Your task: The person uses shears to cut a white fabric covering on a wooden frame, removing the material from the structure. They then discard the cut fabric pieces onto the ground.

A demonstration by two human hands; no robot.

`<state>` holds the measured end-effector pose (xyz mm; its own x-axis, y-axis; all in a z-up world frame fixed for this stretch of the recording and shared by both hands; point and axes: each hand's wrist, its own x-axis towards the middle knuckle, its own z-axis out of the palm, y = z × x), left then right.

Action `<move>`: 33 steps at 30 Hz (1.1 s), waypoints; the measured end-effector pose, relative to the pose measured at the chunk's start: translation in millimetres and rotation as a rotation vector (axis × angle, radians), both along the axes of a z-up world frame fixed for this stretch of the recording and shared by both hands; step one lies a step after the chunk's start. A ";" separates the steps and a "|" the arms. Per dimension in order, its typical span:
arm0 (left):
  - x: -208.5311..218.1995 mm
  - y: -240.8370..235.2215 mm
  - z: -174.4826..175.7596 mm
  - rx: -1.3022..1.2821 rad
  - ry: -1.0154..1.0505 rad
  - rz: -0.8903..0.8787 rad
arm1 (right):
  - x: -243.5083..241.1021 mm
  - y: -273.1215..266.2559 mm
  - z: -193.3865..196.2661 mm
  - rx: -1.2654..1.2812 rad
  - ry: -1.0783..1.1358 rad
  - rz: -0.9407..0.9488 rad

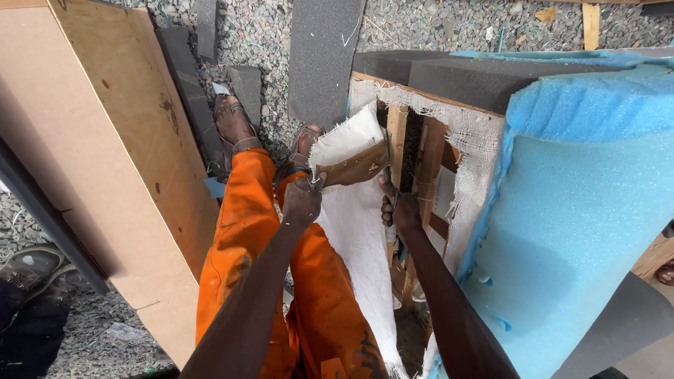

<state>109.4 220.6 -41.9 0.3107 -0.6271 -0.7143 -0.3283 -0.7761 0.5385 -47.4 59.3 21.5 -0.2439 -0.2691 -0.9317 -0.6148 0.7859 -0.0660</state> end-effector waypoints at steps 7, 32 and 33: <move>29.5 -12.2 7.8 0.085 0.236 0.257 | 24.8 -12.7 -6.6 0.005 -0.035 0.041; 14.1 68.6 19.9 0.096 0.123 0.353 | 72.9 -16.9 98.2 0.158 0.110 0.691; 23.4 60.8 37.6 0.028 0.169 0.373 | 92.5 -29.0 98.9 0.189 0.109 0.807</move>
